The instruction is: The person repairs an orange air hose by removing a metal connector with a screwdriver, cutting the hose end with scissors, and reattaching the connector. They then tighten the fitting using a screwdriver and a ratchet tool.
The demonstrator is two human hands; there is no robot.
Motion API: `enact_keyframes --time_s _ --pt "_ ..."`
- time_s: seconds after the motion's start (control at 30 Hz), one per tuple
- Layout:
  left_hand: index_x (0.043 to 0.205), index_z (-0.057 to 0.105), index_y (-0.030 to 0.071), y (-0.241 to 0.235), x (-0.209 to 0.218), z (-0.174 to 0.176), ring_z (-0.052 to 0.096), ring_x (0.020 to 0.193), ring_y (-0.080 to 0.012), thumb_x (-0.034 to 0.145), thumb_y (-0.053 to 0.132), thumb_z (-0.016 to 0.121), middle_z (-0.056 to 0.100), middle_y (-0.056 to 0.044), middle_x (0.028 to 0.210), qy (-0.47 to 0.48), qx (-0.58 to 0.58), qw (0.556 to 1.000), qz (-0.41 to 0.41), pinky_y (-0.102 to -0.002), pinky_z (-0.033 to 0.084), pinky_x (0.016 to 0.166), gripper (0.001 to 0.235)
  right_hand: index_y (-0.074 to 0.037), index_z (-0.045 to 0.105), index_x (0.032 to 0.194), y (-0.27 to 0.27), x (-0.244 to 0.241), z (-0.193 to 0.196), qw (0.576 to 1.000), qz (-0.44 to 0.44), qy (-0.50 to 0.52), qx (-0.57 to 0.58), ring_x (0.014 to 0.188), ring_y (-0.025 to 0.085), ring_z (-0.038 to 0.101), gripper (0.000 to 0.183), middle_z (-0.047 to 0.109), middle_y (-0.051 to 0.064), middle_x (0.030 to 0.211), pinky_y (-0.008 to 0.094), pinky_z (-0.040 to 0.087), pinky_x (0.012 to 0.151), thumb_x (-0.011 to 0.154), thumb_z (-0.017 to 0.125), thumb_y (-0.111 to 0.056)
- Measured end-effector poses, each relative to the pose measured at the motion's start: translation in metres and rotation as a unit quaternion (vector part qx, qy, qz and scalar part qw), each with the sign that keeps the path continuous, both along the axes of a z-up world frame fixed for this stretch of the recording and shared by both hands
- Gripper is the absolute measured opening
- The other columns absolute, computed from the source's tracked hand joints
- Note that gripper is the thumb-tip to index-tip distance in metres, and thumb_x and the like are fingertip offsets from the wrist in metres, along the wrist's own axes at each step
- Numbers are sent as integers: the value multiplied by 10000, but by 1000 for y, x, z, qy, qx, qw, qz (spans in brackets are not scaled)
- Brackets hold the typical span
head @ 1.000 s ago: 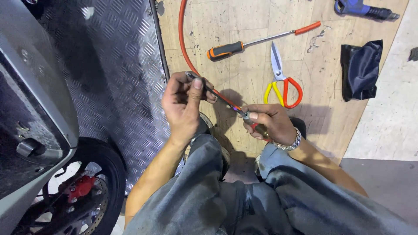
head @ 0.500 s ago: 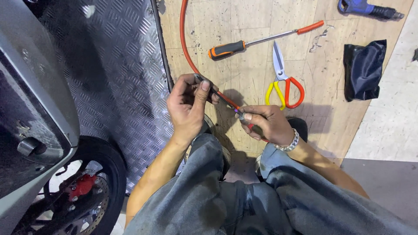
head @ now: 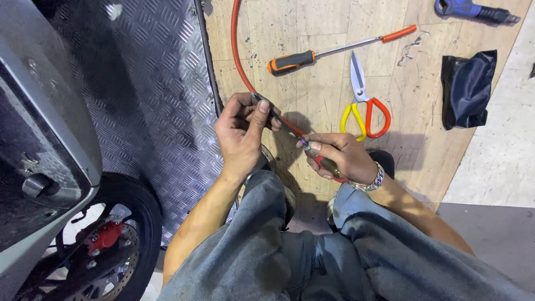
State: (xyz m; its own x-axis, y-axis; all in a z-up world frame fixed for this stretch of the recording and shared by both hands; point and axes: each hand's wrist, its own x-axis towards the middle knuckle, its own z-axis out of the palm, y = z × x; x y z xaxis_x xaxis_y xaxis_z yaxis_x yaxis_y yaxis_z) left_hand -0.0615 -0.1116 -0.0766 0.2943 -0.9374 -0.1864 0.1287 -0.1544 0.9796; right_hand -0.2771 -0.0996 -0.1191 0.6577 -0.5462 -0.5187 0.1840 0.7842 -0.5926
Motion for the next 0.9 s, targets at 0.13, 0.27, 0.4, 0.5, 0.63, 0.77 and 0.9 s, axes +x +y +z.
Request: enact_keyframes --time_s 0.13,0.27,0.4,0.5,0.63,0.77,0.9 --pt "1031 578 -14 -3 6 3 705 623 -203 1036 67 601 679 -177 769 -6 17 1000 17 -328 626 577 85 50 607 1333 -3 3 6 1000 17 -8 9 383 199 509 381 570 242 601 250 398 358 1022 505 -145" --pt "1009 592 -15 -10 11 3 704 603 -193 1035 72 608 678 -174 747 -35 8 999 31 -318 621 565 92 46 582 1365 -3 4 5 998 13 12 -68 405 173 532 387 588 210 626 238 365 370 1040 497 -147" --pt "1059 597 15 -13 -2 2 716 661 -181 1037 95 606 697 -158 806 -5 22 1000 19 -319 638 599 83 46 591 1349 -8 6 4 997 -3 23 -78 422 213 609 396 631 227 654 258 391 363 1046 499 -192" --pt "1285 527 9 5 -18 -4 712 1006 -362 1029 283 649 664 -246 1131 -68 108 982 -137 -506 605 846 394 48 618 1303 -14 11 3 982 -136 92 -93 726 214 662 411 690 240 895 291 530 618 1019 580 -246" --pt "1327 527 14 26 -29 -13 663 1040 -313 895 243 813 650 -226 1084 6 155 956 -250 -473 562 924 567 39 644 1256 -34 13 14 952 -131 111 -255 1279 355 550 409 623 229 1274 466 448 1085 999 628 -278" --pt "1302 624 68 36 19 -32 629 931 -202 1038 290 634 656 -125 956 -42 166 968 -182 -397 569 856 345 -146 651 1322 -19 -1 -15 843 131 382 -356 1127 341 606 466 656 118 1098 477 512 967 899 775 -298" --pt "1377 590 69 48 37 -26 678 784 -205 1047 277 595 636 -119 856 -25 201 970 -135 -359 611 735 390 -175 577 1356 43 -9 -89 683 333 460 -460 1102 290 639 732 644 77 1118 446 509 942 724 866 -404"
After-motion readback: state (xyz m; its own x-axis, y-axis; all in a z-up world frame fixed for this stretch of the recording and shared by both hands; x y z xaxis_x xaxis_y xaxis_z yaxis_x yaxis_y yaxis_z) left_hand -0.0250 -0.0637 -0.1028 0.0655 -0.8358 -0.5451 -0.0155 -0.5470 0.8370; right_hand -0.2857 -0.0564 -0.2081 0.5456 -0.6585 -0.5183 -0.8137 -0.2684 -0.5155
